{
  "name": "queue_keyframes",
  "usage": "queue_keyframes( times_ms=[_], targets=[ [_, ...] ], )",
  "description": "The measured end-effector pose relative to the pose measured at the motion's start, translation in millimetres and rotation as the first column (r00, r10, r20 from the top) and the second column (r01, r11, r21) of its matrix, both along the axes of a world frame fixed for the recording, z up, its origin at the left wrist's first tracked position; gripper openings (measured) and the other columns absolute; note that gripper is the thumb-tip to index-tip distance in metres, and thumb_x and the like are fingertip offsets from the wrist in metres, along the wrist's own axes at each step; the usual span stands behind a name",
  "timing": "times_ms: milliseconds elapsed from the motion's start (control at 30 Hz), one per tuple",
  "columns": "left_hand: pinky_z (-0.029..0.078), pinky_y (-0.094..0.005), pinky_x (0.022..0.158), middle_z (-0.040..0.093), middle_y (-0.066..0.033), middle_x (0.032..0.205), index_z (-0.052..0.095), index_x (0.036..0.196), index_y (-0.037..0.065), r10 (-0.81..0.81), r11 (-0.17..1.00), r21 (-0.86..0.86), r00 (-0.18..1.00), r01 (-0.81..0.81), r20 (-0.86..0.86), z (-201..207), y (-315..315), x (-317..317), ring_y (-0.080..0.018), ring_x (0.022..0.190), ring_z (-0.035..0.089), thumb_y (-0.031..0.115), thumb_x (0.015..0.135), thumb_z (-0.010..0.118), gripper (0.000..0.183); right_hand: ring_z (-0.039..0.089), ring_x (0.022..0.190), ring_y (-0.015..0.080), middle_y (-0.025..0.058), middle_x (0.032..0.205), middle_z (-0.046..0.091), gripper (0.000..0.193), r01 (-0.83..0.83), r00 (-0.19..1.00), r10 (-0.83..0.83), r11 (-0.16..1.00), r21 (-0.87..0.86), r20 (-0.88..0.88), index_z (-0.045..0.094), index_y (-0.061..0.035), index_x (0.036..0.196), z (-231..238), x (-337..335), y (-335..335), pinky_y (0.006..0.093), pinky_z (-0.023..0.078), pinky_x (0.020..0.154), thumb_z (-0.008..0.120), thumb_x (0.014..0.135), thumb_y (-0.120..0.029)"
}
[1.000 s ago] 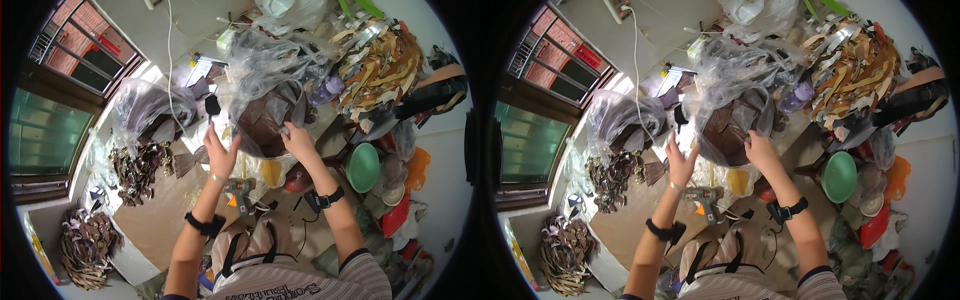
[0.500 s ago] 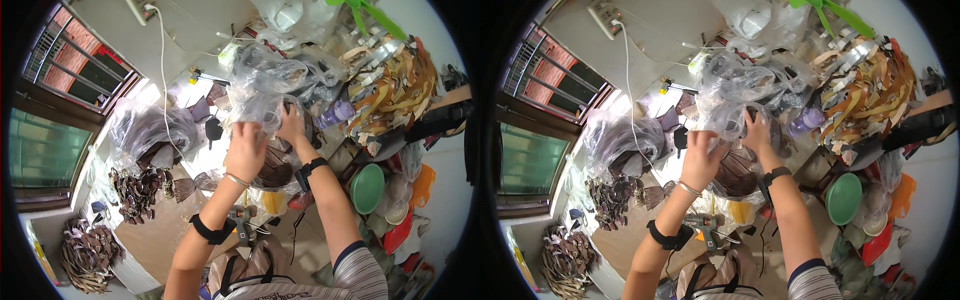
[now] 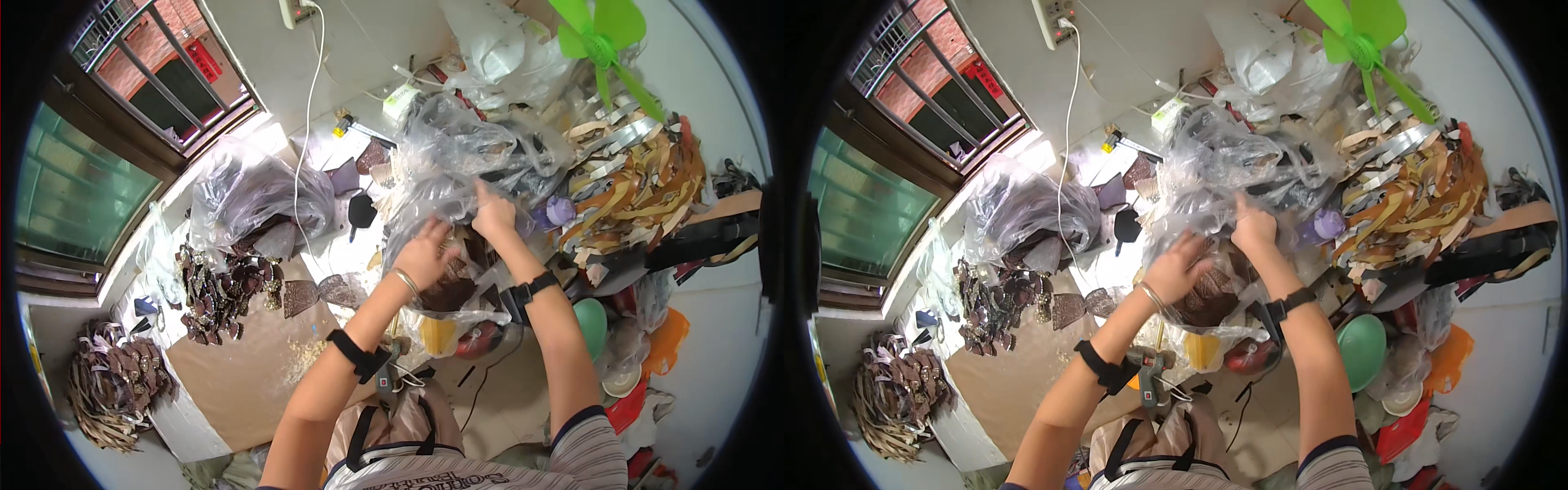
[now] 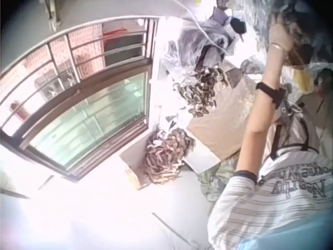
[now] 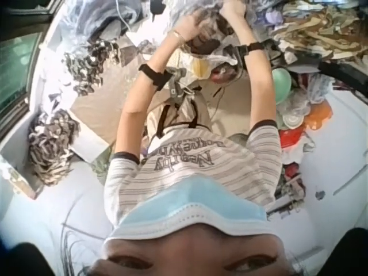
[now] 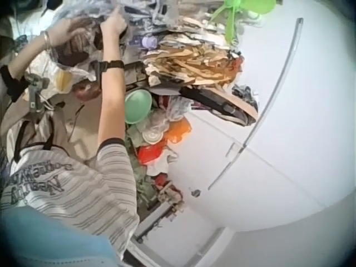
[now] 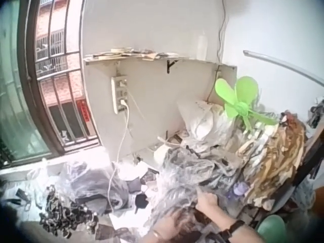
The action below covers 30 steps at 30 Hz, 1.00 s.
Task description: The recorder is organizing, marking, and checking various brown and gold shoe/garment decorations and bow components in a workshop environment.
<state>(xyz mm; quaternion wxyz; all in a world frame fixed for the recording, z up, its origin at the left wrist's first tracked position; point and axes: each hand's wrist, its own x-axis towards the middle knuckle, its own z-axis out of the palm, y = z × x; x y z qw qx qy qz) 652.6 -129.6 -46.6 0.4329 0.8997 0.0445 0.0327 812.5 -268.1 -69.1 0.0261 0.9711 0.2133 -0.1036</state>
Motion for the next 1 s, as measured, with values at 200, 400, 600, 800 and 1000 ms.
queue_keyframes(
  times_ms=[200, 400, 600, 800, 1000],
  targets=[
    [0.023, -0.036, 0.111, 0.019, -0.0273, 0.15, 0.036, 0.139, -0.002, 0.234, 0.941, -0.251, 0.972, -0.228, -0.004, -11, 42, 47, -0.0349, 0.139, 0.021, 0.047, 0.092, 0.052, 0.07, 0.065, 0.084, 0.0354, 0.0197, 0.104, 0.064, 0.076, -0.294, 0.951, 0.292, 0.956, 0.008, 0.1, 0.037, -0.015, 0.135, 40, -44, -43, 0.0429, 0.052, 0.073, 0.068, 0.066, -0.007],
    [0.029, -0.0346, 0.108, 0.021, -0.0197, 0.152, 0.028, 0.145, 0.003, 0.161, 0.622, -0.711, 0.942, -0.328, -0.294, -39, 81, 40, -0.0284, 0.138, 0.028, 0.052, 0.092, 0.05, 0.075, 0.061, 0.097, 0.0364, 0.0171, 0.111, 0.062, 0.073, 0.088, 0.987, -0.035, 0.935, 0.344, -0.157, 0.04, -0.0125, 0.131, 62, -55, -62, 0.0435, 0.05, 0.078, 0.071, 0.065, -0.01],
    [0.034, -0.042, 0.104, 0.033, -0.0077, 0.148, 0.026, 0.148, 0.015, 0.149, 0.604, -0.739, 0.953, -0.299, -0.264, -55, 76, 28, -0.0225, 0.135, 0.032, 0.047, 0.094, 0.051, 0.067, 0.048, 0.118, 0.0258, 0.0126, 0.128, 0.051, 0.085, 0.406, 0.912, -0.059, 0.268, 0.873, -0.406, 0.039, 0.0004, 0.132, 52, -35, -83, 0.0344, 0.038, 0.098, 0.079, 0.057, -0.006],
    [0.043, -0.0322, 0.094, 0.044, -0.0175, 0.136, 0.047, 0.133, 0.007, 0.337, 0.664, -0.685, 0.938, -0.3, -0.084, -11, 31, 23, -0.0252, 0.116, 0.049, 0.045, 0.091, 0.055, 0.058, 0.039, 0.126, 0.0272, 0.014, 0.137, 0.04, 0.098, 0.55, 0.831, -0.118, 0.033, 0.834, -0.543, 0.026, 0.0017, 0.141, 71, -34, -88, 0.0367, 0.03, 0.105, 0.079, 0.058, -0.005],
    [0.03, -0.0448, 0.107, 0.038, -0.0274, 0.137, 0.039, 0.138, 0.007, 0.229, 0.97, -0.099, 0.97, -0.221, 0.078, 42, -12, 24, -0.0406, 0.131, 0.033, 0.055, 0.082, 0.062, 0.078, 0.045, 0.12, 0.0271, 0.0127, 0.129, 0.048, 0.085, 0.59, 0.807, 0.031, -0.007, 0.808, -0.589, 0.034, -0.0028, 0.136, 86, -72, -68, 0.0374, 0.036, 0.101, 0.075, 0.062, -0.001]
  ],
)
